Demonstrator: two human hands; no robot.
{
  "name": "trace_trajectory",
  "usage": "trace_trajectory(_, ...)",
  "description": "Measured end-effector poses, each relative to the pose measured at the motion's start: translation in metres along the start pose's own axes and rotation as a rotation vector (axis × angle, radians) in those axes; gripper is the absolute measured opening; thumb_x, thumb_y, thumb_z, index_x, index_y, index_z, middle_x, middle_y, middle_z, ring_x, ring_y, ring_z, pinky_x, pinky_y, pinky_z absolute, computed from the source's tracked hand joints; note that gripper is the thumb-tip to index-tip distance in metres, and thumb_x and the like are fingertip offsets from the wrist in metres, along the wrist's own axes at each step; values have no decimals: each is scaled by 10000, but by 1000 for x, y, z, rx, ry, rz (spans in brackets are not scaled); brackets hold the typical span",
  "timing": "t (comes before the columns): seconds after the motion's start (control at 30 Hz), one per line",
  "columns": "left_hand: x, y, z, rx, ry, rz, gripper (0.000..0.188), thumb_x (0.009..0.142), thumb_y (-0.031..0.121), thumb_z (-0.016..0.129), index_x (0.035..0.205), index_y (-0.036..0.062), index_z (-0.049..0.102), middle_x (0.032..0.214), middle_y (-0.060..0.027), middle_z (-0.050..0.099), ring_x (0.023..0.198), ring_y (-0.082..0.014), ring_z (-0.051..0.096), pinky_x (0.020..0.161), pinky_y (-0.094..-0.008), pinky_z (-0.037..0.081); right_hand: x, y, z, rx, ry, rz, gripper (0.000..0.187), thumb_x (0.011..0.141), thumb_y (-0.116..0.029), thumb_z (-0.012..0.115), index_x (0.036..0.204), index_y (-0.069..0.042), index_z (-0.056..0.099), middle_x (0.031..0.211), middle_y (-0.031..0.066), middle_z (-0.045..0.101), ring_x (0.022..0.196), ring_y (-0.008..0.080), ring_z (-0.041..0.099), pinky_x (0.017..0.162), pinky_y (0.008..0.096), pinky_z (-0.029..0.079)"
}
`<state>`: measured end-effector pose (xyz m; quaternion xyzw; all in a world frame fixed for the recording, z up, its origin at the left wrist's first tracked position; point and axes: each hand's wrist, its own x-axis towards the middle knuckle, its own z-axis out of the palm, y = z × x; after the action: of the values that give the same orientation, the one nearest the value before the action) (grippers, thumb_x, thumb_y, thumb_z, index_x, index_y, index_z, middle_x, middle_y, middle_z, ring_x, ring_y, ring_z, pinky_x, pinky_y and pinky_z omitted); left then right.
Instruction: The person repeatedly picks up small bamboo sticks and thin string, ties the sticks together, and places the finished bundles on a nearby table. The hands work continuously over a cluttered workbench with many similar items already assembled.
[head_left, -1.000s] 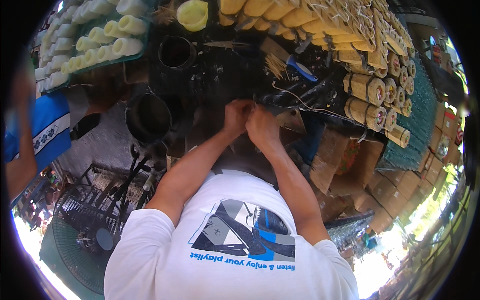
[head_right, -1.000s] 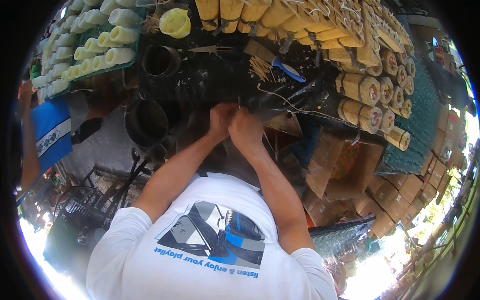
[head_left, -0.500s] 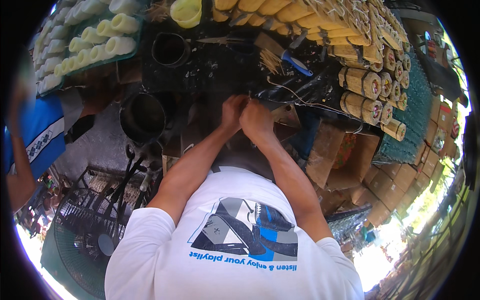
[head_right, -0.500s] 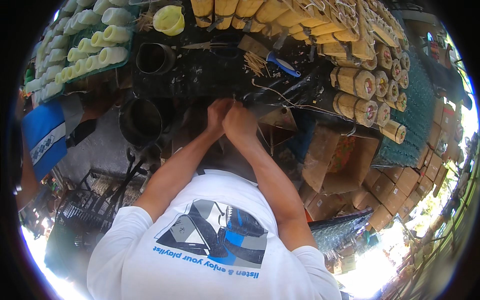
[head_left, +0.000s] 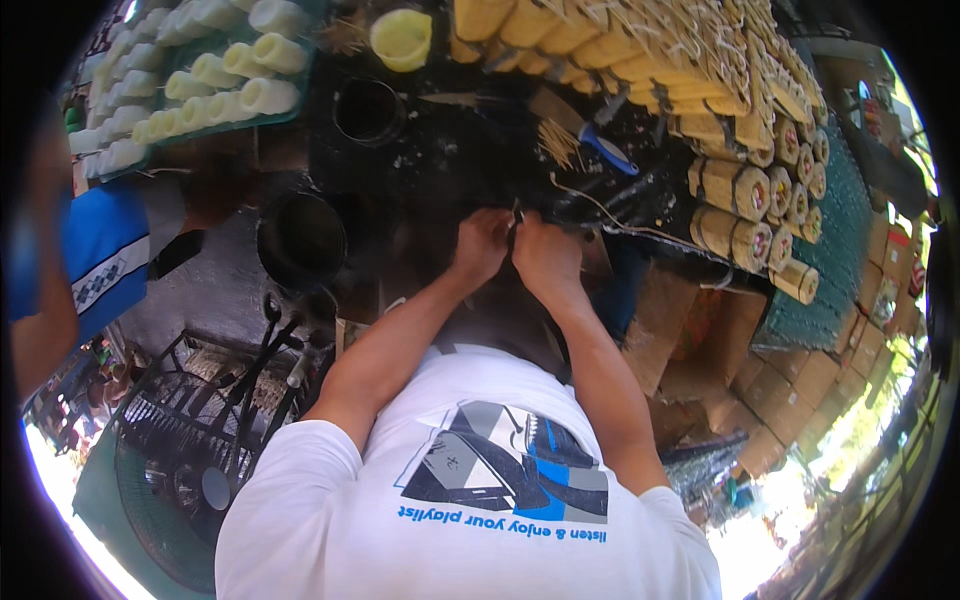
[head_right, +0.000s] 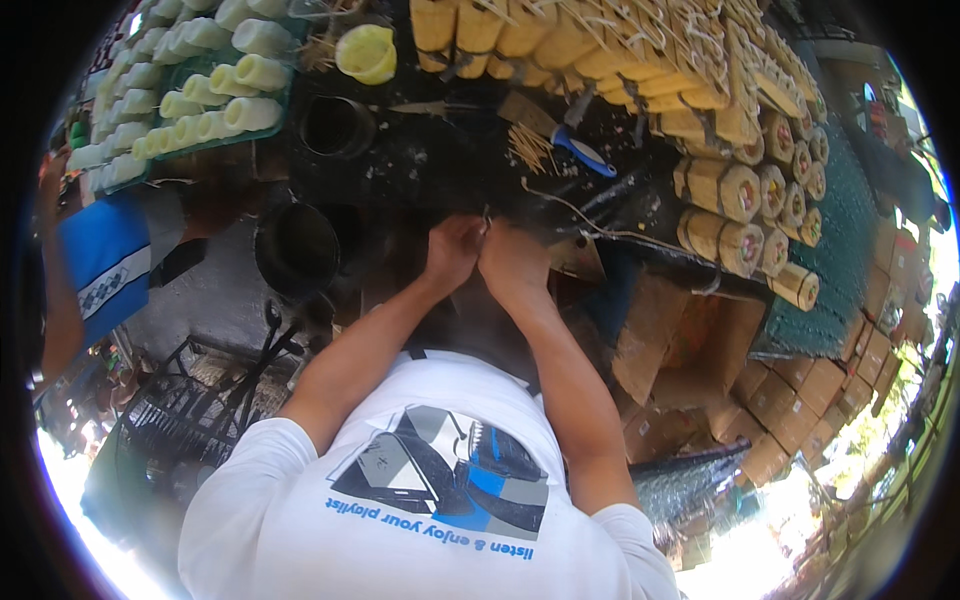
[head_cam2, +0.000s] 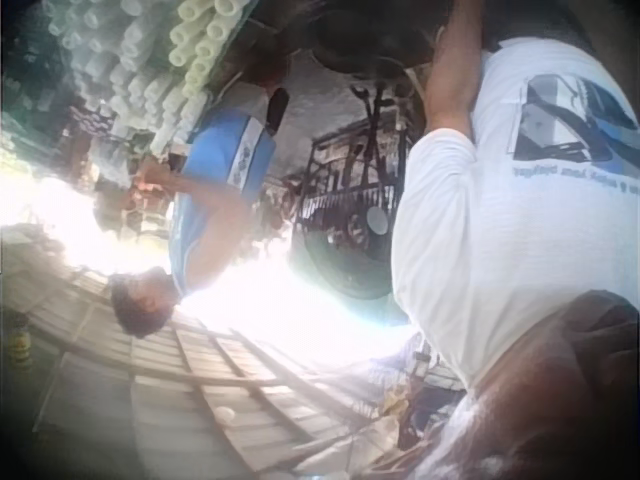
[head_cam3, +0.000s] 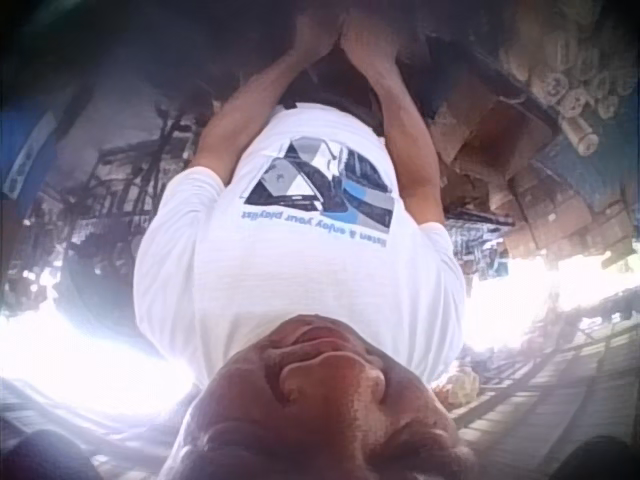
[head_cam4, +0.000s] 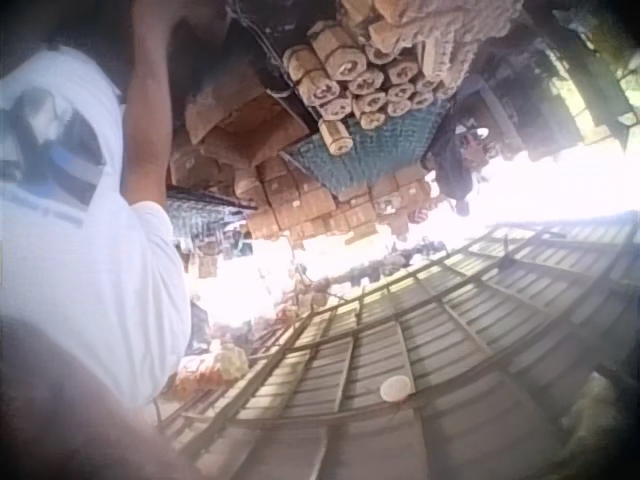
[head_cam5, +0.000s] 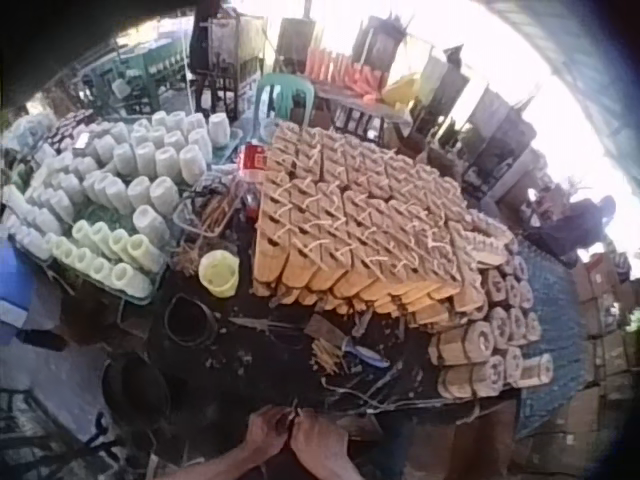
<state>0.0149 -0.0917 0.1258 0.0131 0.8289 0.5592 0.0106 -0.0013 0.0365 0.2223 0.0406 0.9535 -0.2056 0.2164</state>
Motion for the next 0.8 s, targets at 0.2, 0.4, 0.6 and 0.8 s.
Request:
trace_trajectory(0.2, 82, 108, -123, 527, 124, 224, 255, 803, -93, 641, 997, 44, 734, 968, -170, 675, 939, -380, 666, 813, -455, 548, -6, -8, -65, 981, -103, 393, 284, 1057, -311, 617, 1069, -28, 635, 703, 8, 558, 544, 95, 573, 512, 267, 462)
trace_trajectory(0.4, 223, 119, -227, 916, 422, 241, 135, 938, 85, 673, 1040, 43, 750, 943, -175, 677, 919, -392, 660, 819, -483, 516, 2, -3, -56, 946, -112, 382, 223, 1033, -231, 617, 1114, -24, 642, 714, 18, 584, 530, 98, 573, 498, 270, 463)
trace_trajectory(0.6, 244, 119, -210, 833, 343, 370, 173, 926, 49, 661, 1080, 7, 729, 1009, -168, 705, 985, -390, 660, 871, -467, 525, -4, 17, -24, 974, -77, 409, 167, 999, -150, 655, 1130, -46, 651, 732, 14, 608, 533, 109, 567, 501, 280, 467)
trace_trajectory(0.8, 144, 77, -51, 525, -277, 604, 195, 750, 50, 673, 934, 51, 740, 1030, -140, 666, 1042, -306, 653, 899, -419, 549, 27, 56, -4, 549, 300, 205, 179, 957, -115, 681, 1114, -30, 665, 802, 31, 659, 578, 128, 584, 544, 300, 467)
